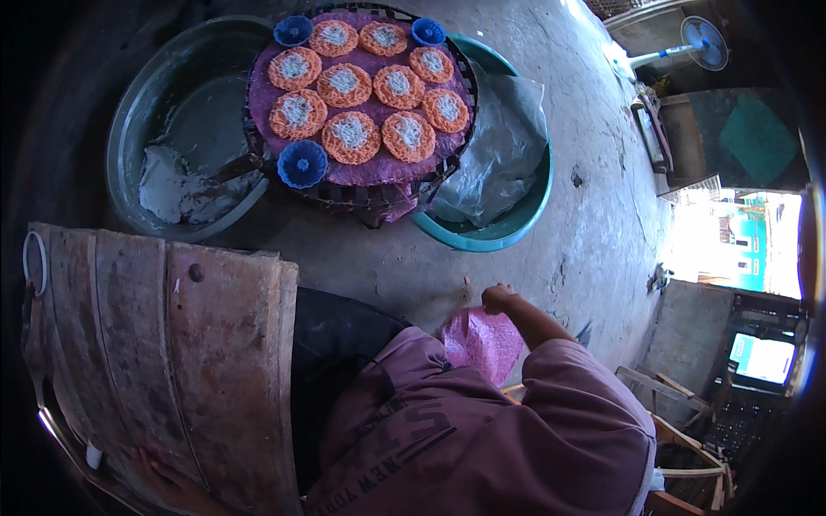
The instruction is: The person uses a wooden mold and a cylindrical cutter to shape orange and purple granular mixtures into ring-shaped cakes on a purple mat. They repeatedly fill the mold, press the mixture, and remove the formed rings, placing them on a tray. The person also handles a plastic bag and a woven tray during the process.
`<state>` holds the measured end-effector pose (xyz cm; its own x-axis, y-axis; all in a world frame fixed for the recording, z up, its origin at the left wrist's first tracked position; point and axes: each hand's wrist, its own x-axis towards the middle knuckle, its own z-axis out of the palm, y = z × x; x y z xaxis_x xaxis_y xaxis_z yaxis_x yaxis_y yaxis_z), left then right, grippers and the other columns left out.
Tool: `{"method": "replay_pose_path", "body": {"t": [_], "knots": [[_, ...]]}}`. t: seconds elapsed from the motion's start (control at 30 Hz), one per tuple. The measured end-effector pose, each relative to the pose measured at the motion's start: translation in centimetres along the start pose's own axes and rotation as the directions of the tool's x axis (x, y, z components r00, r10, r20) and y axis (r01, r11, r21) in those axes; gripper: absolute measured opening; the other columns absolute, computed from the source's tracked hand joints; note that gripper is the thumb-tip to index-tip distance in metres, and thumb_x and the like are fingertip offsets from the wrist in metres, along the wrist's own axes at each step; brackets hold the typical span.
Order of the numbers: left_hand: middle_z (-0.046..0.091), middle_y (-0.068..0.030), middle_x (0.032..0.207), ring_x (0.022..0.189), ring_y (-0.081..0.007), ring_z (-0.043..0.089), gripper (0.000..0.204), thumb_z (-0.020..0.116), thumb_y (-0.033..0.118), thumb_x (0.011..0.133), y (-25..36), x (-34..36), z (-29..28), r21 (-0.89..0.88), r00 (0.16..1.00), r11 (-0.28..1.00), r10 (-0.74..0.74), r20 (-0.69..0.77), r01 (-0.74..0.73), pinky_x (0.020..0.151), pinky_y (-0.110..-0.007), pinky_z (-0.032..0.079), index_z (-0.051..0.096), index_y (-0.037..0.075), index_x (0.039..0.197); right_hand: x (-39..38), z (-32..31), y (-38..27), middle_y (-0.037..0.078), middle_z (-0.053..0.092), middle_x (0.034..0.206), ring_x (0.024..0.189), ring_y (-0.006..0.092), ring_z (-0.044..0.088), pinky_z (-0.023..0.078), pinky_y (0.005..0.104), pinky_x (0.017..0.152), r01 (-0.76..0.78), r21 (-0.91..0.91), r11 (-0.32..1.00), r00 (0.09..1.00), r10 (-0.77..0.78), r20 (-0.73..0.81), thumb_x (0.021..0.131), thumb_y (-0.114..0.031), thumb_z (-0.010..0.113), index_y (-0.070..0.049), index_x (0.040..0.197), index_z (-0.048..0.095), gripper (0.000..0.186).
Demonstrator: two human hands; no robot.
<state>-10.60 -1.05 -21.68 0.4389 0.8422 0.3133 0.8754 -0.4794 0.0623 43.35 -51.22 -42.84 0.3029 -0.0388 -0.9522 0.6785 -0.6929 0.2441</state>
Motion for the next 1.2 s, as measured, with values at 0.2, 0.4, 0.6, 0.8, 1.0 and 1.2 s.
{"method": "replay_pose_path", "body": {"t": [0.2,0.4,0.6,0.8,1.0,1.2], "knots": [[0.058,-0.0196,0.128,0.12,-0.0365,0.055,0.03,0.044,0.014,0.102,-0.2,-0.5,0.7,-0.164,0.998,0.986,-0.02,-0.057,0.01,0.102,-0.043,0.042,0.059,-0.006,0.118,-13.2,-15.6,-5.5,0.007,0.06,0.083,0.075,0.0186,0.054,0.046,0.0355,0.069,0.646,0.175,0.743,0.715,-0.669,0.202,0.083,-0.02,0.064,-0.005,0.099,0.055,0.024],[0.059,-0.018,0.125,0.119,-0.0336,0.055,0.026,0.046,0.013,0.1,1.6,-0.2,-0.1,-0.279,0.992,0.954,-0.125,-0.03,0.112,0.1,-0.043,0.043,0.062,-0.001,0.116,-38.7,-31.4,-11.7,0.013,0.062,0.101,0.094,0.0186,0.061,0.049,0.032,0.082,0.933,0.013,0.361,0.315,-0.796,-0.516,0.092,-0.012,0.061,0.002,0.115,0.053,0.028],[0.059,-0.0158,0.122,0.117,-0.0337,0.054,0.025,0.056,0.005,0.09,2.3,-1.0,-2.9,-0.425,0.952,0.877,-0.292,-0.096,0.226,0.102,-0.042,0.04,0.062,0.003,0.114,-49.1,-29.0,-26.2,0.016,0.066,0.111,0.1,0.02,0.065,0.05,0.0303,0.087,0.971,-0.136,-0.195,-0.214,-0.466,-0.859,0.086,-0.004,0.055,0.007,0.13,0.05,0.046],[0.058,-0.0176,0.125,0.119,-0.0345,0.053,0.031,0.053,0.011,0.094,1.9,-1.5,-4.9,-0.594,0.868,0.779,-0.423,-0.262,0.2,0.104,-0.041,0.038,0.057,0.003,0.124,-44.8,-22.9,-42.3,0.017,0.063,0.106,0.065,0.0257,0.065,0.053,0.037,0.055,0.443,-0.853,-0.275,-0.61,-0.79,-0.062,0.076,-0.002,0.059,-0.005,0.149,0.029,0.079],[0.055,-0.0182,0.128,0.121,-0.0299,0.051,0.041,0.047,0.027,0.1,-0.2,-2.3,-5.1,-0.753,0.828,0.627,-0.519,-0.213,0.199,0.104,-0.039,0.037,0.053,-0.001,0.128,-40.3,-14.2,-45.9,0.02,0.058,0.104,0.077,0.034,0.066,0.055,0.042,0.064,0.558,-0.811,-0.174,-0.128,-0.984,0.123,0.092,-0.029,0.054,-0.004,0.141,0.037,0.057],[0.051,-0.0191,0.132,0.124,-0.0287,0.048,0.052,0.042,0.036,0.102,-0.3,-2.3,-4.1,-0.917,0.846,0.344,-0.533,-0.015,0.2,0.105,-0.04,0.036,0.041,-0.001,0.138,-39.3,-17.7,-43.6,0.019,0.056,0.119,0.1,0.0363,0.061,0.05,0.0443,0.084,0.655,-0.735,-0.176,-0.247,-0.969,0.011,0.091,-0.034,0.061,-0.009,0.132,0.05,0.05]]}}
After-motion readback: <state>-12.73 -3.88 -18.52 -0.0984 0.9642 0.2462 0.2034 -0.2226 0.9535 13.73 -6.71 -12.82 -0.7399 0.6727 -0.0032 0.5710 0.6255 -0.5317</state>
